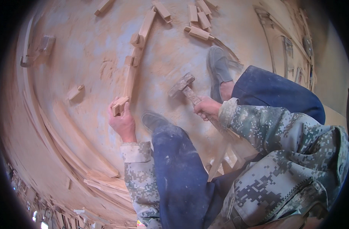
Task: The person sits on the floor and assembles small wooden pieces into a ladder-like structure using a hammer to tap them into place. They repeatedly pick up pieces, align them, and secure them with the hammer.
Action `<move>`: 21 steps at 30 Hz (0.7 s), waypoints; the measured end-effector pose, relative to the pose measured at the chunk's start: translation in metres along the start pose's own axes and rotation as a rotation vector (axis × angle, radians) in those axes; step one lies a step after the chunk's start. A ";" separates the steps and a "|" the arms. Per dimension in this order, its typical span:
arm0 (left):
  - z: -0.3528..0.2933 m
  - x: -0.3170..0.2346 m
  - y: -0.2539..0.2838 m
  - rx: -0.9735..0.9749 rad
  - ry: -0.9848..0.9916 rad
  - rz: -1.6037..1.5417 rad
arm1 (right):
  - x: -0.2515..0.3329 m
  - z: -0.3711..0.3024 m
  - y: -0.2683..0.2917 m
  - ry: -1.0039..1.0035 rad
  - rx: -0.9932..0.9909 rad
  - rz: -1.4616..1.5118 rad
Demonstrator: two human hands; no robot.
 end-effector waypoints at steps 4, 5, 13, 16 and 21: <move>0.000 0.005 0.005 -0.002 -0.095 0.120 | 0.002 -0.009 -0.005 0.026 -0.041 -0.160; -0.002 0.006 -0.001 0.008 -0.140 0.172 | 0.006 -0.021 -0.005 0.048 -0.072 -0.231; -0.006 0.016 -0.014 0.049 -0.298 0.333 | 0.049 -0.079 -0.051 0.906 -0.398 -0.990; -0.003 0.019 0.000 -0.003 -0.195 0.234 | 0.094 -0.097 -0.087 1.215 -0.329 -1.114; -0.002 0.051 -0.005 0.090 -0.429 0.408 | 0.121 -0.059 -0.095 1.111 -0.349 -1.341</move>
Point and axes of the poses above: each hand's wrist, its own z-axis towards the middle knuckle, its own y-axis out of the back of the hand, x = y × z, the point moved 2 cm from there along z, towards the middle knuckle, and after that the axes turned 14 degrees about -z, right-handed, at the moved point
